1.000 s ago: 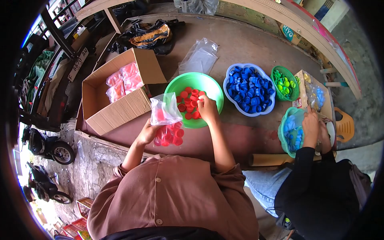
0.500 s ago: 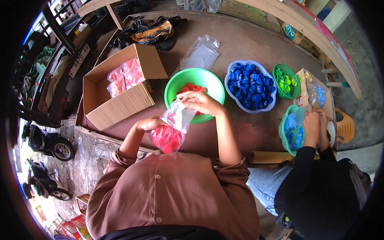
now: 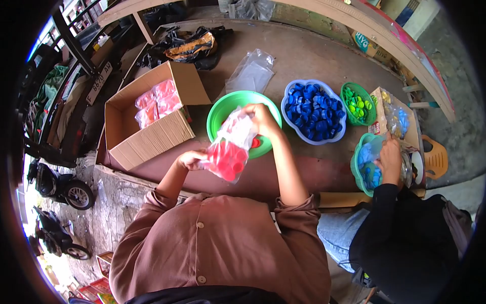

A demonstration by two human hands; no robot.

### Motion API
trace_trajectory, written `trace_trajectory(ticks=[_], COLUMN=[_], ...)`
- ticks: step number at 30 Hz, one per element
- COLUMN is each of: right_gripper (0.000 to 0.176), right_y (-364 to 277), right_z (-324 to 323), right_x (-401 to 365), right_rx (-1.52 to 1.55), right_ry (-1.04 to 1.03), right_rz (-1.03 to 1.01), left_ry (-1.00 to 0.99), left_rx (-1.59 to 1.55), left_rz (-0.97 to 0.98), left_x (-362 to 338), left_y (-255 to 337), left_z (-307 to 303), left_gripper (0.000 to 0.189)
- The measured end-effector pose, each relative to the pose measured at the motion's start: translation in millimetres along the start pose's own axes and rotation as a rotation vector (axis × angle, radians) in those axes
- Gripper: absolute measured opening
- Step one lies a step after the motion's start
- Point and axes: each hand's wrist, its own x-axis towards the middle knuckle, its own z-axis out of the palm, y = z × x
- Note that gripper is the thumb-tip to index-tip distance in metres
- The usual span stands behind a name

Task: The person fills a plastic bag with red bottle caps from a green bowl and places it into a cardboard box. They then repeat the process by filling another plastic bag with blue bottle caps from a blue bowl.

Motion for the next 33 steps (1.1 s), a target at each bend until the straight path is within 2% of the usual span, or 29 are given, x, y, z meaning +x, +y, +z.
trace_trajectory(ticks=[2,3,5,6,7,8,9,10,11,12,13,15,16,17,18,19,20,21,22,23,24,25,26,28,31,32,33], right_gripper=[0.017,0.015,0.016,0.016,0.019,0.021,0.021,0.027,0.034,0.036,0.036,0.04,0.049,0.049,0.051,0.053,0.051,0.051,0.048,0.045,0.036,0.036,0.028,0.009,0.01,0.017,0.017], right_y=[-26.6,-41.0,-68.0,-72.4,-75.9,-78.3,-76.8,-71.3,-66.5,-63.6,-56.2,-47.1,-47.5,-48.5,-50.9,-52.5,-49.1,-50.5,-52.8,-54.0,-52.1,-52.4,-52.5,-55.7,-37.0,-32.9,-34.2], right_z=[-14.2,-18.5,-18.7,-19.8,-20.9,-21.7,-23.5,-26.2,-28.5,-29.4,-31.2,-29.5,-26.3,-23.5,-20.1,-18.3,-17.7,-17.7,-18.7,-19.1,-15.5,-15.7,-16.0,-10.2,-13.8,-19.9,-19.7], right_x=[7.5,10.0,14.4,14.5,13.8,12.0,9.3,5.9,2.3,-2.8,-4.5,-7.9,-11.2,-13.5,-14.7,-14.7,-15.0,-16.1,-17.1,-17.9,-14.2,-12.1,-10.6,-9.1,-4.0,-8.8,-10.4], right_rx=[0.004,0.059,0.091,0.082,-0.163,-0.407,-0.414,-0.318,-0.222,-0.338,-0.339,-0.11,0.057,0.06,0.068,0.074,-0.272,-0.271,-0.176,-0.081,0.05,0.048,-0.097,-0.317,-0.219,-0.07,-0.069], right_ry=[0.138,0.201,0.374,0.374,0.368,0.359,0.36,0.314,0.267,0.253,0.254,0.117,0.073,0.076,0.045,0.012,0.019,0.021,0.022,0.023,0.073,0.075,0.148,0.287,0.22,0.133,0.133], right_rz=[-0.135,-0.227,-0.333,-0.349,-0.41,-0.464,-0.472,-0.32,-0.169,-0.072,-0.073,-0.06,-0.04,-0.037,-0.022,-0.009,-0.202,-0.201,-0.115,-0.029,-0.096,-0.097,-0.068,-0.072,-0.006,0.065,0.067], left_ry=[-0.16,-0.134,-0.104,0.01,0.087,0.209,0.332,0.421,0.417,0.464,0.511,0.463,0.153,-0.156,0.001,-0.156,-0.032,0.091,0.173,0.173,0.26,0.345,0.327,0.294,0.182,0.16,0.139], left_rx=[-0.319,-0.407,-0.454,-0.32,-0.267,-0.087,0.088,0.062,0.065,0.121,0.176,0.243,-0.133,-0.504,-0.362,-0.487,-0.368,-0.25,-0.392,-0.394,-0.301,-0.208,-0.172,-0.22,-0.296,-0.438,-0.582], left_rz=[0.253,0.386,0.658,0.74,0.737,0.67,0.599,0.624,0.629,0.739,0.846,0.844,0.801,0.726,0.683,0.687,0.652,0.613,0.582,0.579,0.594,0.608,0.666,0.634,0.647,0.608,0.565], left_x=[10.0,16.0,28.4,31.1,30.9,32.8,33.9,37.0,39.8,40.7,39.5,30.8,24.4,19.8,15.1,14.8,12.6,9.8,15.1,17.5,20.1,22.2,22.8,23.1,21.7,23.6,24.2], left_y=[5.9,7.5,36.4,43.6,50.3,54.3,59.4,58.4,55.9,53.8,50.0,39.0,36.3,34.3,38.8,36.9,38.1,39.6,32.6,27.8,26.5,25.3,22.8,17.3,9.6,4.6,2.1], left_z=[10.7,8.2,43.9,46.6,46.9,37.2,33.2,33.7,35.8,42.4,46.5,39.3,39.3,40.4,54.8,60.0,65.6,70.8,58.7,55.7,57.4,60.1,64.7,65.5,67.7,58.7,55.1], left_gripper=[0.087,0.09,0.093,0.09,0.074,0.064,0.057,0.054,0.054,0.054,0.055,0.062,0.073,0.085,0.106,0.098,0.089,0.08,0.064,0.064,0.061,0.058,0.054,0.053,0.054,0.053,0.054])
